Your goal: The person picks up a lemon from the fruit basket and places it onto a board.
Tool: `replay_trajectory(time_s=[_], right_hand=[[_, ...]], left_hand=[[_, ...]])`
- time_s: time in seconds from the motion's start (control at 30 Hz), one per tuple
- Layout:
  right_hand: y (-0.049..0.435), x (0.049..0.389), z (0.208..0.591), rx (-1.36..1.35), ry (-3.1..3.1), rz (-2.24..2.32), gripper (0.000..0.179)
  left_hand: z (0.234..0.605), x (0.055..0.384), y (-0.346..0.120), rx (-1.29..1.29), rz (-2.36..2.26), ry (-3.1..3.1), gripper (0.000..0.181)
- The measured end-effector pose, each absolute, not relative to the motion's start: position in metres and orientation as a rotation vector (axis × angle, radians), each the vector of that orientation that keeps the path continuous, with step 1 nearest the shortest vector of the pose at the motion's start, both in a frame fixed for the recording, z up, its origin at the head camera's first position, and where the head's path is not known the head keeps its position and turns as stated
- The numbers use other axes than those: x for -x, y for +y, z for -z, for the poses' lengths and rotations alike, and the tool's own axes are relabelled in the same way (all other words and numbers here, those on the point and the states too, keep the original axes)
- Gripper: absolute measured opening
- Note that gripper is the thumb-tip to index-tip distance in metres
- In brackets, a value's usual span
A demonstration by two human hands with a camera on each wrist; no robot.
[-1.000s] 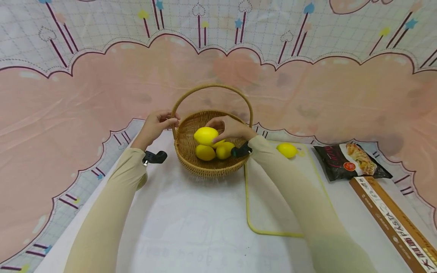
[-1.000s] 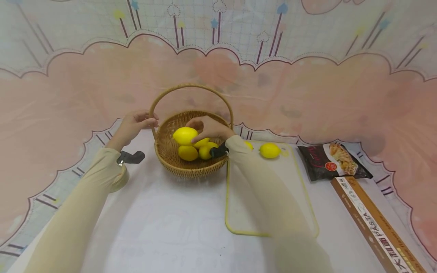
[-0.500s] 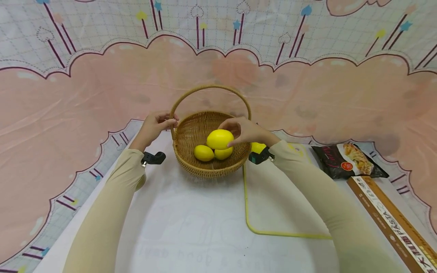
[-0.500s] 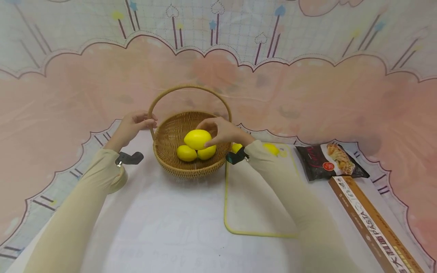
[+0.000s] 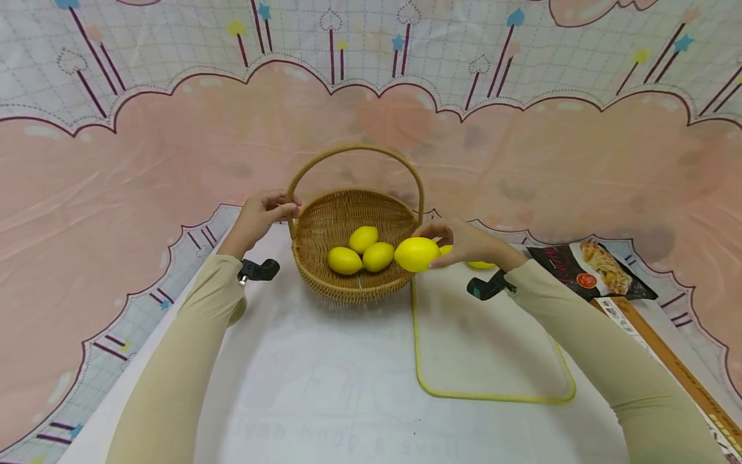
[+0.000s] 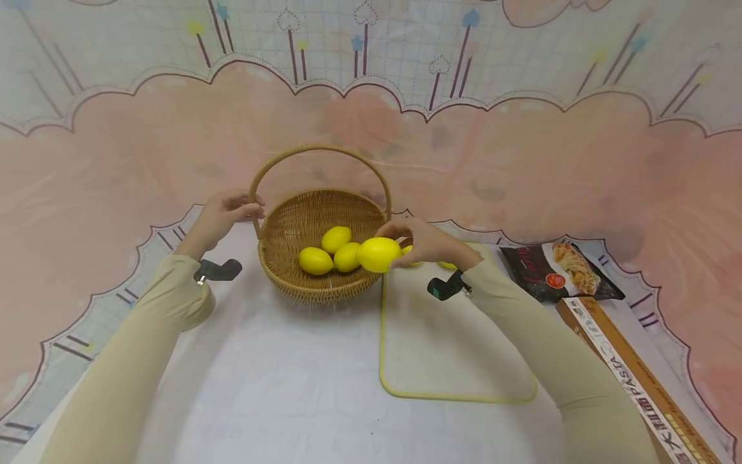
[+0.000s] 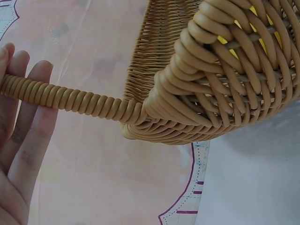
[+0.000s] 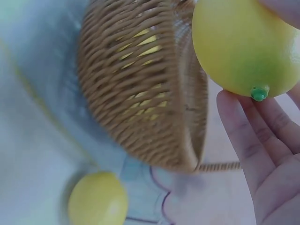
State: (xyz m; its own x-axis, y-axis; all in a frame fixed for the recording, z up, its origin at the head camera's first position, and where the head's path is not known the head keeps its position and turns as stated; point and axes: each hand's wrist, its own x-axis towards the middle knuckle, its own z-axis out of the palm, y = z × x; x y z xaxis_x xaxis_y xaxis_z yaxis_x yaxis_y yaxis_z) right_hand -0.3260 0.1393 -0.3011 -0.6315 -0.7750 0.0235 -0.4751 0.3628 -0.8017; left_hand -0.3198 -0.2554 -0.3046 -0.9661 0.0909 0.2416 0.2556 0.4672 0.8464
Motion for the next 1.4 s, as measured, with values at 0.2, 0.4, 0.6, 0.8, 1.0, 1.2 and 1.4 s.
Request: replay_trajectory(time_s=[0.2, 0.4, 0.6, 0.8, 1.0, 1.2, 1.4], right_hand=[[0.167, 0.319, 0.316, 1.078, 2.365, 1.082, 0.054], [0.185, 0.319, 0.334, 1.015, 2.395, 1.078, 0.055], [0.191, 0.323, 0.354, 0.942, 2.367, 1.161, 0.052], [0.193, 0.325, 0.372, 0.946, 2.370, 1.202, 0.050], [0.192, 0.328, 0.388, 0.911, 2.379, 1.261, 0.052], [0.191, 0.329, 0.402, 0.857, 2.382, 1.362, 0.055], [0.192, 0.333, 0.413, 0.823, 2.424, 1.404, 0.054]], left_hand=[[0.306, 0.320, -0.254, 0.313, 1.541, -2.535, 0.021], [0.305, 0.321, -0.255, 0.310, 1.539, -2.530, 0.019], [0.304, 0.321, -0.256, 0.301, 1.521, -2.540, 0.020], [0.305, 0.319, -0.256, 0.306, 1.551, -2.528, 0.019], [0.304, 0.318, -0.257, 0.356, 1.565, -2.525, 0.021], [0.305, 0.319, -0.257, 0.359, 1.552, -2.522, 0.017], [0.305, 0.319, -0.257, 0.363, 1.536, -2.530, 0.018]])
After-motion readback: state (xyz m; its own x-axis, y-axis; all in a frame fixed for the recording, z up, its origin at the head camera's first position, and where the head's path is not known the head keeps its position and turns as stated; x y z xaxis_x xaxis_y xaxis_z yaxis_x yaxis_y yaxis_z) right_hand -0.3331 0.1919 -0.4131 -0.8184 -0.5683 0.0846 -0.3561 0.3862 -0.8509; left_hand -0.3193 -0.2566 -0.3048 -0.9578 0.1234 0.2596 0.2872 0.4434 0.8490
